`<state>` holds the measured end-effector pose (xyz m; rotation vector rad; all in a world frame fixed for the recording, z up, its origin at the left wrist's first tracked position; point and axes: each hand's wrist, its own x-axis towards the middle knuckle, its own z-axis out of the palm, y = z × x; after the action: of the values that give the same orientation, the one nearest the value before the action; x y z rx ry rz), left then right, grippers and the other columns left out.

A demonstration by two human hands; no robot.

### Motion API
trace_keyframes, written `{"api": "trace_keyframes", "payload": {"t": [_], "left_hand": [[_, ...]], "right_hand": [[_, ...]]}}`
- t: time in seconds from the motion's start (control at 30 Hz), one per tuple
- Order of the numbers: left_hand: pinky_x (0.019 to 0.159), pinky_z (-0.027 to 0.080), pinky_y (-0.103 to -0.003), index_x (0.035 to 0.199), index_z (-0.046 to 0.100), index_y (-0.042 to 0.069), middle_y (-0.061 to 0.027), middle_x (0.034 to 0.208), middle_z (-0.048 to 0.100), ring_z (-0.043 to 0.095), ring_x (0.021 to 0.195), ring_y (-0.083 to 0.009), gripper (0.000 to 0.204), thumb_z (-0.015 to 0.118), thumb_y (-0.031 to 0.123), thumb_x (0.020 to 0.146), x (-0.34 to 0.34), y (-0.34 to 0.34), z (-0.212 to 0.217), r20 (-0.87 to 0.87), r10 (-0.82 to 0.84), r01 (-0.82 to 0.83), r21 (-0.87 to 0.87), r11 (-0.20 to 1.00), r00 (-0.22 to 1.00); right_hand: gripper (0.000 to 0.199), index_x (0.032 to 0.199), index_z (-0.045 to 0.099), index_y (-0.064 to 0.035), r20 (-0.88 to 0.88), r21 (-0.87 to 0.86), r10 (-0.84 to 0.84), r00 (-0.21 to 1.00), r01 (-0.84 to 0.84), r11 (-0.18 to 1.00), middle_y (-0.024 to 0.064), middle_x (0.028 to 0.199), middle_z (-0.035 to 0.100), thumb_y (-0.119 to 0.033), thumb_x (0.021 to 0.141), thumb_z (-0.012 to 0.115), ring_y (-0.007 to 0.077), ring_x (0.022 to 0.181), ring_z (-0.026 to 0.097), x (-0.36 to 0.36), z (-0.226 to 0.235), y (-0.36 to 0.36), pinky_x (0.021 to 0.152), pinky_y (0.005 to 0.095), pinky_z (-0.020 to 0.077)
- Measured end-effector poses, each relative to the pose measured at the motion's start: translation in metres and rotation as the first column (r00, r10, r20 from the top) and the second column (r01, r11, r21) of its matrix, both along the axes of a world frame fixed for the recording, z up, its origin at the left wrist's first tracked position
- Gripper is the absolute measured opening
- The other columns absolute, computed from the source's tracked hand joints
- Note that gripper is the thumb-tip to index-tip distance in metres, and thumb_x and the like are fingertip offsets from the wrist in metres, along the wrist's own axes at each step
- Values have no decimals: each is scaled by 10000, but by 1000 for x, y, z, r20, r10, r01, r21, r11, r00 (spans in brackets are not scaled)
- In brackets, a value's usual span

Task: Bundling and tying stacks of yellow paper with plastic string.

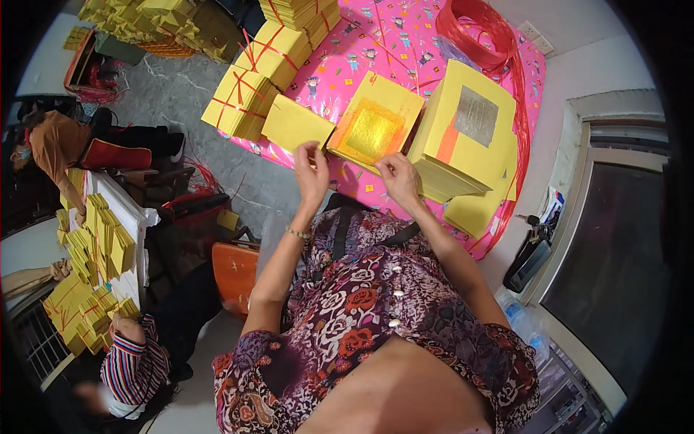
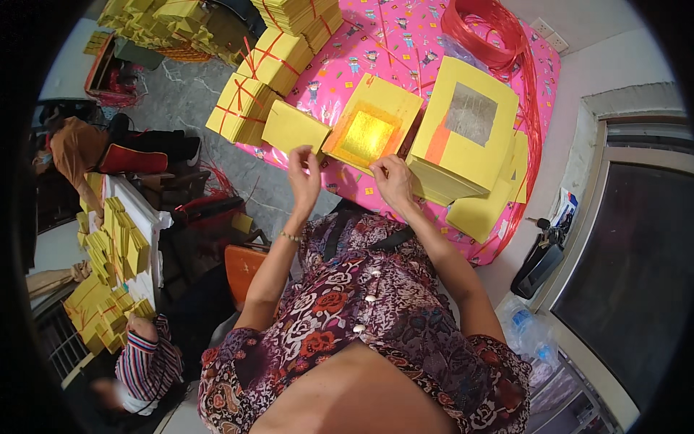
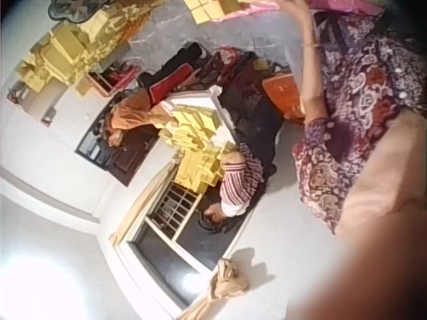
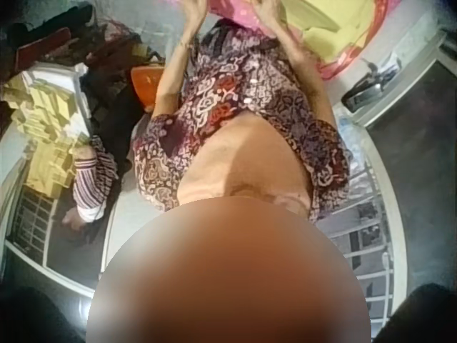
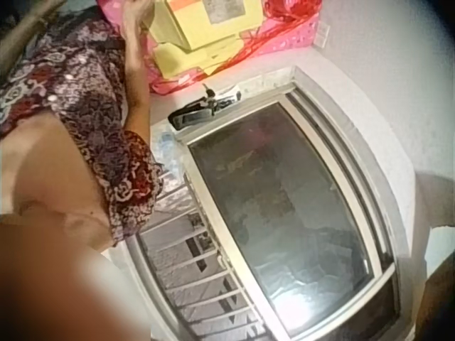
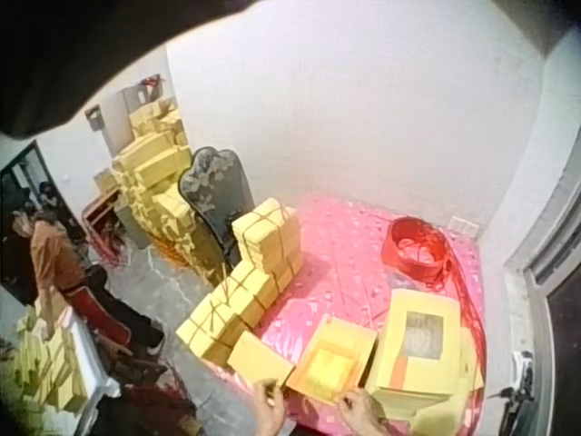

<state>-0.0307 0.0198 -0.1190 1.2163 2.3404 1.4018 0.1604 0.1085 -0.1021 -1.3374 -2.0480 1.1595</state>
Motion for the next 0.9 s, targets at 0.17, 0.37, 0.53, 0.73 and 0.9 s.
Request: {"api": "trace_keyframes", "payload": {"t": [0.17,0.37,0.53,0.73,0.9], "left_hand": [[676,494,-232,1105,500,-6,-86,967,607,615,851,-141,218,525,118,928,38,-6,-21,866,6,64,-44,997,499],[756,538,-272,1173,478,-20,-101,1026,603,627,879,-163,255,470,112,955,44,8,-24,975,-80,18,78,997,205],[755,534,-269,1151,499,-15,-86,1029,605,622,885,-158,234,457,121,965,47,12,-28,974,-83,26,79,997,209],[744,534,-268,1125,513,-1,-72,1023,611,622,875,-154,221,475,146,965,48,13,-34,974,-66,21,63,998,219],[726,536,-266,1092,523,5,-73,998,620,626,852,-151,207,505,158,954,47,14,-36,976,-72,3,73,997,203]], "right_hand": [[156,779,630,-8,-50,-18,-16,999,15,1000,129,800,591,-161,811,640,288,787,583,0,-13,1,721,382,450],[161,776,620,1,-66,-45,-39,997,36,998,126,785,586,-155,814,634,266,745,591,-1,-14,1,680,367,464],[163,772,614,14,-109,-95,-57,992,47,994,119,772,583,-143,810,635,240,704,600,-3,-12,2,650,349,476],[162,772,614,16,-63,-92,-51,997,45,995,119,768,585,-141,810,635,240,704,605,-1,-11,2,648,341,478],[164,781,614,12,-61,-67,-43,997,39,997,117,770,586,-148,815,632,235,713,611,-1,-11,3,651,340,481]]}}
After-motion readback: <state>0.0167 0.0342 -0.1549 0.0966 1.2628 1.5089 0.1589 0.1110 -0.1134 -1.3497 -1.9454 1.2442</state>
